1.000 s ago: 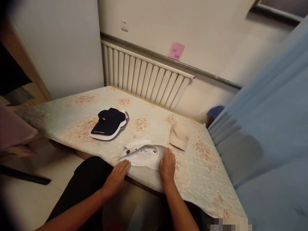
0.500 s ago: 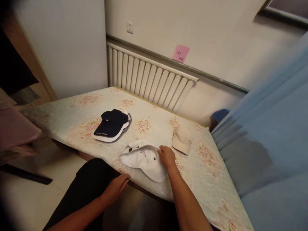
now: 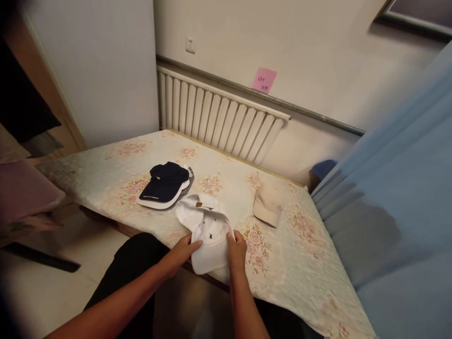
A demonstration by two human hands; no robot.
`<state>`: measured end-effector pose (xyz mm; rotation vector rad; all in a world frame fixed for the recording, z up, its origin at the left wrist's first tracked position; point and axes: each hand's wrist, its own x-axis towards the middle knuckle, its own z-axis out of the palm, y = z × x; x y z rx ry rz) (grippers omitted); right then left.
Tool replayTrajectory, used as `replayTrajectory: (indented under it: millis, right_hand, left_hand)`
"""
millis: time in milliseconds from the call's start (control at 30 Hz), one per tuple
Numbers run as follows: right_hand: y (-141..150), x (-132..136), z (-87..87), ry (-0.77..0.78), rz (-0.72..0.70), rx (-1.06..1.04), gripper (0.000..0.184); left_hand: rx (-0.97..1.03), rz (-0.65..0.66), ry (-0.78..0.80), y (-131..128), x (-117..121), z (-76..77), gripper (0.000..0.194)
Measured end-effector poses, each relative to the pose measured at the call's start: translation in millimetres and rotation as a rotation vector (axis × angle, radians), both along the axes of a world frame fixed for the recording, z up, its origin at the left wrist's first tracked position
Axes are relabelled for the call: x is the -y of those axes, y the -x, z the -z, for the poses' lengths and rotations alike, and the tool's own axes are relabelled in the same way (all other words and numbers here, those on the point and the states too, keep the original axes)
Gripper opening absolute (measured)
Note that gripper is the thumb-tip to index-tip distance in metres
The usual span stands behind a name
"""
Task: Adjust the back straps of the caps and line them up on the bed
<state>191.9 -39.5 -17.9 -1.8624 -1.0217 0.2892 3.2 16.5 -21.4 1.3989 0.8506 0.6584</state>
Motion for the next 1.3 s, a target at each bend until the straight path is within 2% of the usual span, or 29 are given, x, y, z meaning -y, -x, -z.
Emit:
replayTrajectory:
  millis: [100,200,300,367,400,500,567,633,800,967,1100,1200,1300]
  right_hand:
    - [13,5,17.8,-0.049,0.067,-0.066,0.026]
    - [18,10,33.5,-0.062,0.12,-0.085,0.024]
    - [21,20,41.1,-0.074,0.226,-0.044,0.024]
    - [26,27,41.2,-0.143,0.241,0.101,0.028]
    - [31,29,40.5,-0.192,0.19,0.205,0.03]
    - [51,31,40.2,-0.276,-0.148,0.48,0.036]
    - [64,29,45.3,-0.211,-0.35,0.543,0.041]
    - [71,26,55.2,-0.125,-0.441,0.609,0.045]
    - [54,28,77.1,-0.015,-0.478,0.81,0.049]
    - [26,34,71.6,0.077,-0.522,0.886,0.049]
    - [16,38,71.2,0.1,-0.493,0.895,0.048]
    - [15,40,77.7,0.104,-0.459,0.891,0.05]
    - [18,41,84.5,0.103,-0.435,0.886,0.051]
  left_hand:
    - [-0.232,-0.136,-0.267,-10,-4,-0.9,0.036]
    - [-0.387,-0.107,-0.475,-16,-7,-1.7,0.035]
    - [-0.522,-0.069,-0.545,-17,-9,-0.6,0.032]
    - [-0.573,-0.053,-0.565,-17,-10,-0.6,0.03]
    - [-0.594,-0.046,-0.569,-17,-10,-1.6,0.029]
    - [-0.689,-0.011,-0.554,-19,-9,-8.8,0.028]
    - [-0.749,0.013,-0.537,-21,-7,-14.4,0.028]
    - [-0.78,0.023,-0.529,-22,-7,-17.8,0.028]
    - [-0.805,0.047,-0.531,-23,-10,-16.1,0.027]
    - [-0.805,0.067,-0.554,-32,-11,-21.2,0.028]
    - [-0.795,0.083,-0.562,-37,-3,-27.6,0.031]
    - [-0.722,0.059,-0.538,-36,10,-13.9,0.04]
    - [-0.505,-0.009,-0.474,-29,24,15.1,0.053]
